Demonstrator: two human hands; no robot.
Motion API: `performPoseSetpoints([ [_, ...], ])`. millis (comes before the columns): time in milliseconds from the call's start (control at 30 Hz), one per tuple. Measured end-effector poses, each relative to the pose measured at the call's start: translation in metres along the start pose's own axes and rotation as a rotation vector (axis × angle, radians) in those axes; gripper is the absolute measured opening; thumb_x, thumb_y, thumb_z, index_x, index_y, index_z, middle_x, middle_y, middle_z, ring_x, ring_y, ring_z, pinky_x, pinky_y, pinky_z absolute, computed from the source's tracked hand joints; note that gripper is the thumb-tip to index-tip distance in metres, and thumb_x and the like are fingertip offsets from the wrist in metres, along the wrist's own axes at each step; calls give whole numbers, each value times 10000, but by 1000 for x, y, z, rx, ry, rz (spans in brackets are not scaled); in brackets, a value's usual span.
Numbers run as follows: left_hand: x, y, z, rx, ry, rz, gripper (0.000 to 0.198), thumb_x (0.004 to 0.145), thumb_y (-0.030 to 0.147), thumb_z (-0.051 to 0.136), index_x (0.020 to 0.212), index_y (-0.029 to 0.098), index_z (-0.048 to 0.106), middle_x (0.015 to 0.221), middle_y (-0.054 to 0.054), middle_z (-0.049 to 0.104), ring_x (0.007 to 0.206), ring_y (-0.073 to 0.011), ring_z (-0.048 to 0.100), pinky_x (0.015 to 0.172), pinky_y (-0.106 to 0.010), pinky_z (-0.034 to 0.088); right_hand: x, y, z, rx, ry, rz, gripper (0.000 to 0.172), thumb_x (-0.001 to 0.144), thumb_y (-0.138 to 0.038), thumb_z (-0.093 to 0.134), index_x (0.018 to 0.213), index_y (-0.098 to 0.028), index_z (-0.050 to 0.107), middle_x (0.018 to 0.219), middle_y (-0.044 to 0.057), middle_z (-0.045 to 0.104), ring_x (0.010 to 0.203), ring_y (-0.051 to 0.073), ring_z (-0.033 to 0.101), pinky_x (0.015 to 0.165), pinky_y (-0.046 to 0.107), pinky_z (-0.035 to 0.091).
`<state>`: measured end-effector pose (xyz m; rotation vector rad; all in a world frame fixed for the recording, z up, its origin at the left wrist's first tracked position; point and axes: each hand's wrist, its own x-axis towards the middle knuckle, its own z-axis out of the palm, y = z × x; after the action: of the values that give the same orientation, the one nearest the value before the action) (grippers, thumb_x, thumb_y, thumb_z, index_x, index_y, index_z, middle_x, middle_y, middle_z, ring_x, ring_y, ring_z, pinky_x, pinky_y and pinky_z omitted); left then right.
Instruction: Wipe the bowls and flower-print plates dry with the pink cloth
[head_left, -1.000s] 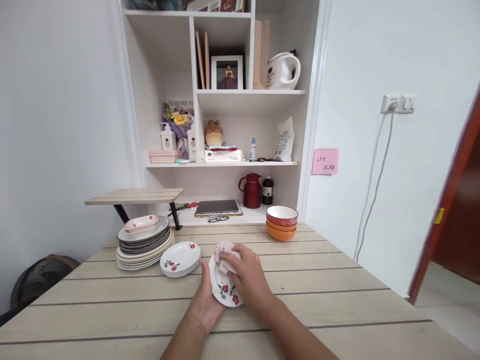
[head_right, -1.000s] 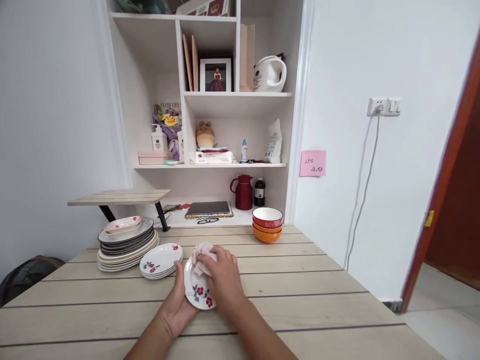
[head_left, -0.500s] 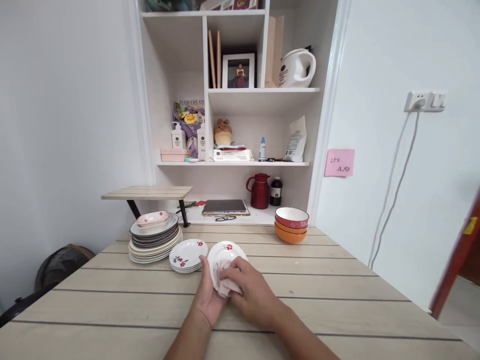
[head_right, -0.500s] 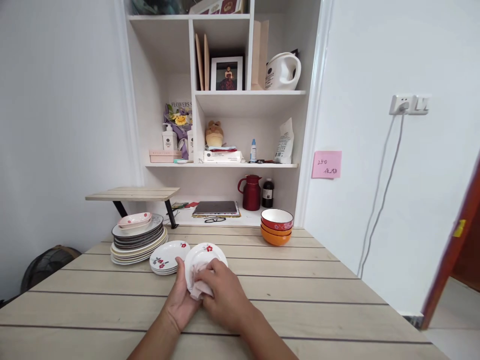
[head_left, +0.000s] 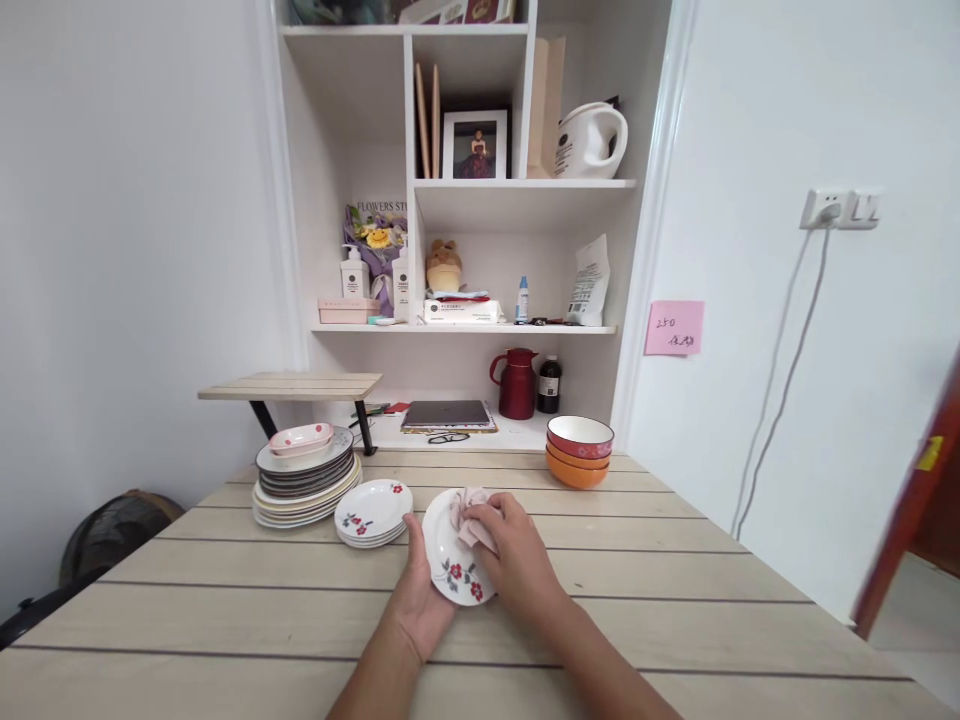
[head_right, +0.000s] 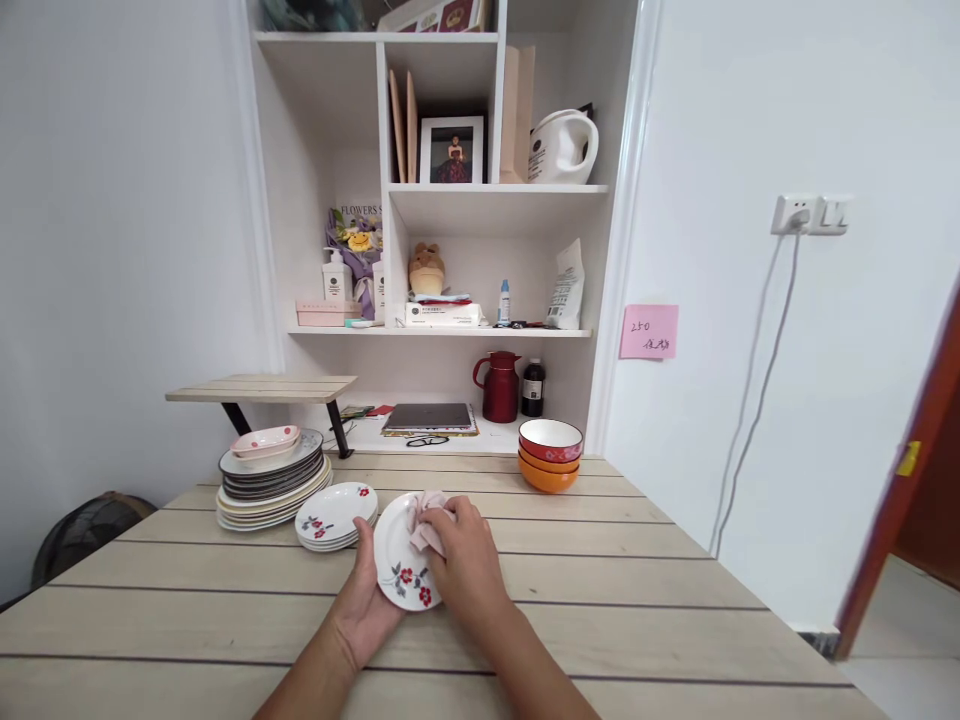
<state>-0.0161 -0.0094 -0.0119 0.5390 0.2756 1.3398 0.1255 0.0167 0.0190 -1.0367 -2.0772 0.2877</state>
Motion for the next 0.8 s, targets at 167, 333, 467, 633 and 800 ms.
performPoseSetpoints([
  [167,-2,6,3,-24,29,132,780,823,749,401,1322,177,581,1233,-150,676,1239,-314,562,1111,-480,336,-7,-11,-4,71,-126,-45,389,674,-47,539,979,-266,640,1023,25,524,932,199,527,784,301,407],
  [333,-4,6,1,-22,-2,11,711,874,679,411,1315,149,581,1199,-150,691,1191,-300,598,1086,-437,382,-10,-22,-2,129,-226,-235,516,644,0,519,1062,-279,637,1085,24,525,997,196,516,857,320,398],
  [467,-5,1,4,-14,-14,-88,643,878,652,435,1323,207,569,1216,-119,687,1185,-296,603,1061,-461,399,-6,-18,2,44,-106,-184,631,644,26,512,1158,-323,626,1226,43,496,1136,237,467,949,380,364],
  [633,-4,-1,5,-30,-44,-44,605,899,615,434,1373,250,524,1280,-119,656,1232,-296,572,1091,-487,355,0,-5,-2,-43,-10,-48,533,748,-42,524,1185,-330,619,1225,60,508,1132,248,485,943,387,377],
  [800,-1,6,0,-78,-59,133,684,870,681,404,1380,242,525,1293,-122,646,1266,-299,544,1130,-485,310,-1,-3,-5,-49,-5,44,383,751,-84,539,1066,-278,641,1101,56,534,988,220,546,808,315,418],
])
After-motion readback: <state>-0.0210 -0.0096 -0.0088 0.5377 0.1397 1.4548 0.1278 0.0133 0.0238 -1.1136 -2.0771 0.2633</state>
